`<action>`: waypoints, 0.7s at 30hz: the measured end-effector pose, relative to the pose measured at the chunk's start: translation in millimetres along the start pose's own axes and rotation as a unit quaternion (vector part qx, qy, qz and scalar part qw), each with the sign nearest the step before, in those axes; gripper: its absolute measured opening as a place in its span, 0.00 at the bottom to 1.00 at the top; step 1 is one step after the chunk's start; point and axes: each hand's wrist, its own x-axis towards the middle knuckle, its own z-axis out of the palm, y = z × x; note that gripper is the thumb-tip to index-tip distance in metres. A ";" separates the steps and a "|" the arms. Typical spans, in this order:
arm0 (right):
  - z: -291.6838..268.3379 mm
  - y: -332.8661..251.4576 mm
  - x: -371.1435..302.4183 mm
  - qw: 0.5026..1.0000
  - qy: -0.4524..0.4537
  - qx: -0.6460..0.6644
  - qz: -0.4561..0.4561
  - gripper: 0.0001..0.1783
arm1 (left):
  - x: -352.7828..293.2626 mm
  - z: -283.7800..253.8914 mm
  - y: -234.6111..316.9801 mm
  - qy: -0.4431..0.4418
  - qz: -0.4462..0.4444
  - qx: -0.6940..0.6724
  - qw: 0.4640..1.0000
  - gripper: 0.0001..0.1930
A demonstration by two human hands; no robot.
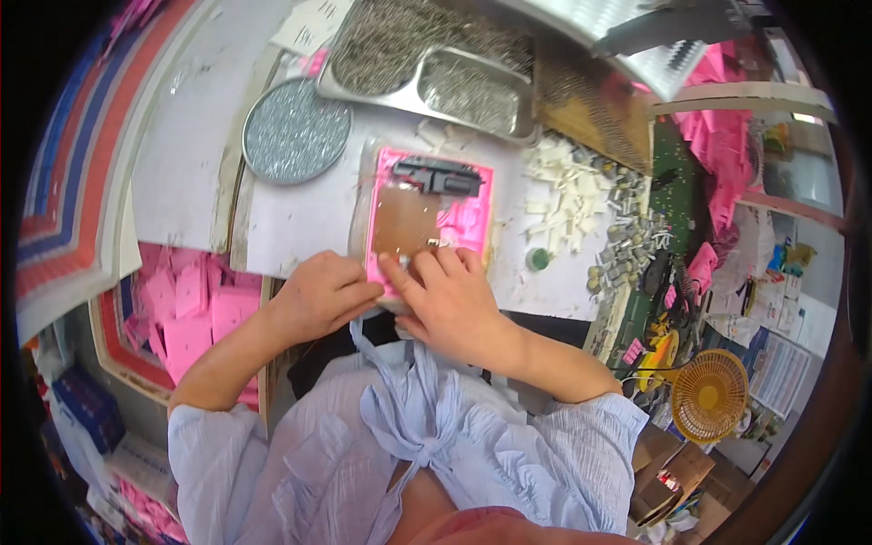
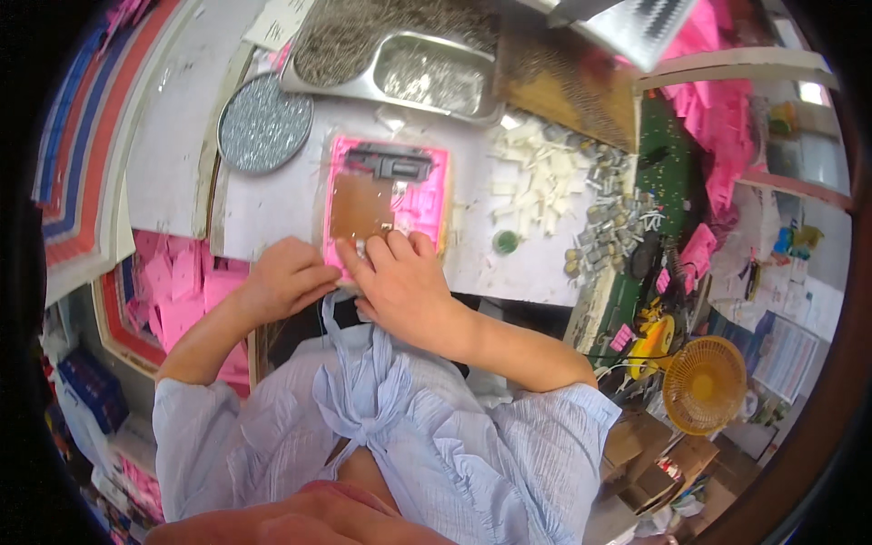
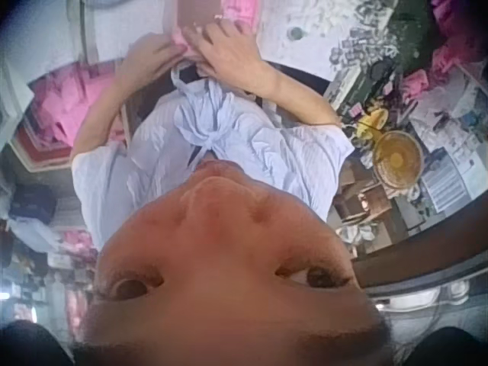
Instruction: Assembling internal components and screwing together the casing of a pink electronic device.
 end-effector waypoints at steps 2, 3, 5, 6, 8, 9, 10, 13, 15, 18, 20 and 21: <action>-25.0 21.1 10.2 0.995 -0.001 0.093 -0.032 0.31 | 8.4 -7.2 -5.1 -0.034 0.024 -0.008 0.999 0.12; -39.0 34.6 21.2 0.989 -0.004 0.140 -0.052 0.28 | 10.2 -9.5 -9.0 -0.050 0.032 -0.010 0.998 0.12; -71.2 62.4 60.8 0.979 0.148 0.128 -0.057 0.15 | 9.5 -11.6 -13.7 -0.055 0.042 -0.016 0.997 0.11; -87.3 79.6 81.0 0.970 0.222 0.095 -0.041 0.12 | 10.5 -11.3 -16.0 -0.062 0.046 -0.023 0.997 0.10; -129.5 120.7 141.6 0.926 0.375 0.033 -0.015 0.05 | 14.7 -12.0 -16.7 -0.069 0.052 -0.036 0.996 0.09; -151.4 137.6 166.2 0.920 0.381 -0.078 0.050 0.09 | 17.2 -13.8 -15.7 -0.076 0.055 -0.034 0.995 0.10; -161.7 171.0 192.5 0.895 0.418 -0.127 0.090 0.08 | 20.5 -14.5 -15.8 -0.083 0.061 -0.034 0.994 0.10; -169.6 212.5 257.4 0.837 0.526 -0.108 0.101 0.05 | 17.8 -15.8 -15.0 -0.092 0.052 -0.032 0.994 0.10; -177.9 221.5 281.4 0.799 0.566 -0.143 0.148 0.05 | 17.0 -16.7 -12.8 -0.093 0.045 -0.036 0.994 0.10; -181.9 221.6 292.3 0.801 0.552 -0.205 0.111 0.06 | 10.4 -11.8 -14.4 -0.086 0.032 -0.040 0.995 0.09; -179.7 217.2 302.0 0.800 0.547 -0.233 0.082 0.06 | 6.7 -11.2 -15.2 -0.079 0.019 -0.044 0.996 0.10; -183.3 220.1 304.5 0.801 0.537 -0.250 0.086 0.06 | 7.6 -11.2 -14.4 -0.077 0.018 -0.049 0.996 0.10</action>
